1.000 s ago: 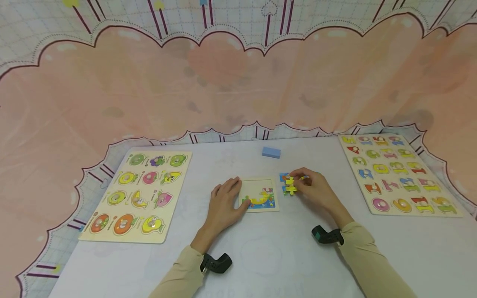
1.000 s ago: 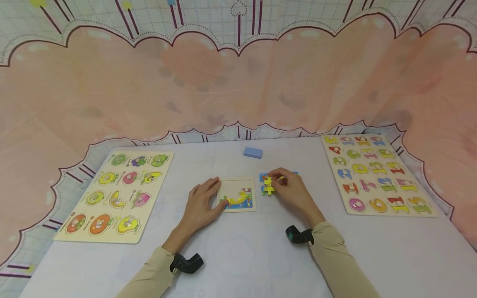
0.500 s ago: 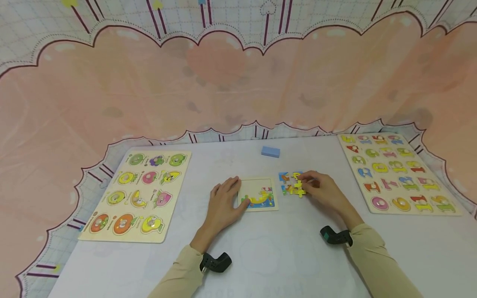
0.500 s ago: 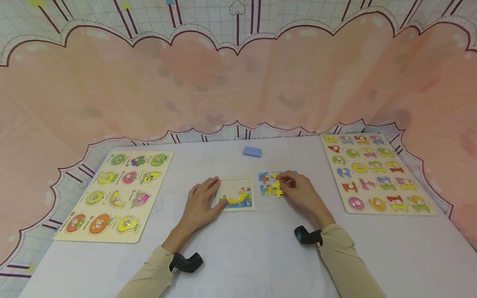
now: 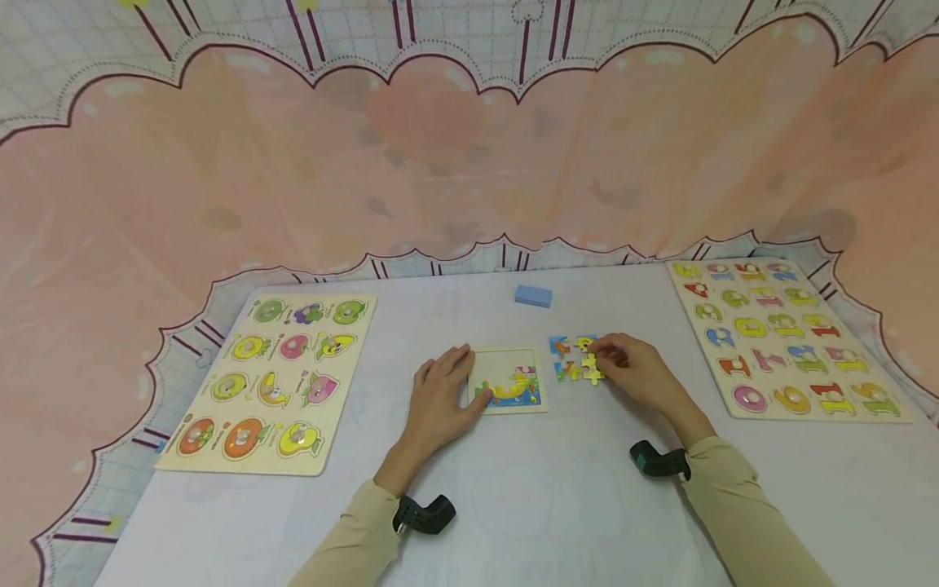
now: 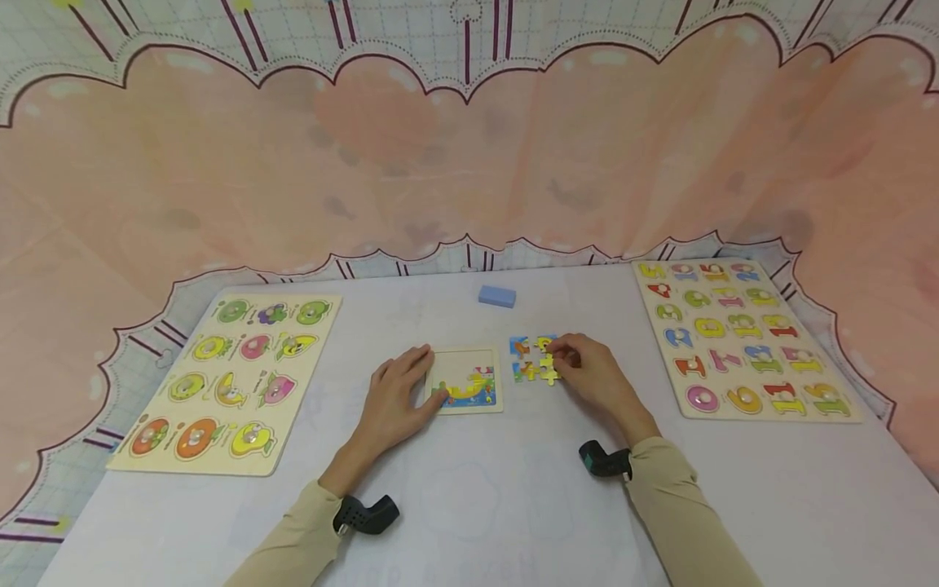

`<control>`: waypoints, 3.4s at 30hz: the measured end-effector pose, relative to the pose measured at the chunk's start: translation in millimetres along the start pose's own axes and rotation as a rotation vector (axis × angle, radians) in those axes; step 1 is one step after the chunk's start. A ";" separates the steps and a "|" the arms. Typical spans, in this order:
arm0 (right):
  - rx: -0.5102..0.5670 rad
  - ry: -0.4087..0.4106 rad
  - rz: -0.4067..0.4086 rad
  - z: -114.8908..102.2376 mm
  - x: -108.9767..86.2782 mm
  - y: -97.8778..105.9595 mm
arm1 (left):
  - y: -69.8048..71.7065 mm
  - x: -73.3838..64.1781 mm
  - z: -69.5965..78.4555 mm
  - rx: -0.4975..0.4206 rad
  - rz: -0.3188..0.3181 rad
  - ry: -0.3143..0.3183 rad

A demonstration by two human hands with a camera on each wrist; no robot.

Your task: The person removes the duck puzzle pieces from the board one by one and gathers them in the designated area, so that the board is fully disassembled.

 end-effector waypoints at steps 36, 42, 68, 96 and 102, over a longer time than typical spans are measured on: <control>-0.036 0.203 -0.189 -63.4 16.5 -47.4 | 0.7 10.4 -2.2 0.011 -0.016 -0.035; -0.102 0.201 -0.148 -62.9 14.8 -48.3 | 0.9 18.5 -0.2 0.033 -0.025 -0.059; -0.050 0.261 -0.080 -57.4 8.1 -62.3 | -1.3 4.0 -0.2 0.016 -0.029 -0.008; 0.026 0.278 -0.049 -60.6 9.2 -64.2 | 2.2 1.8 0.2 0.003 -0.012 -0.012; 0.017 0.254 -0.018 -62.7 10.9 -65.5 | 2.4 2.3 -0.5 0.009 -0.020 -0.005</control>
Point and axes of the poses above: each hand's wrist, its own x-axis towards the middle knuckle, its own y-axis out of the back of the hand, z = x × y, the point moved 2 cm from there along x, towards the middle knuckle, and after that the axes turned 1 degree about -z, right-handed, at the moved point
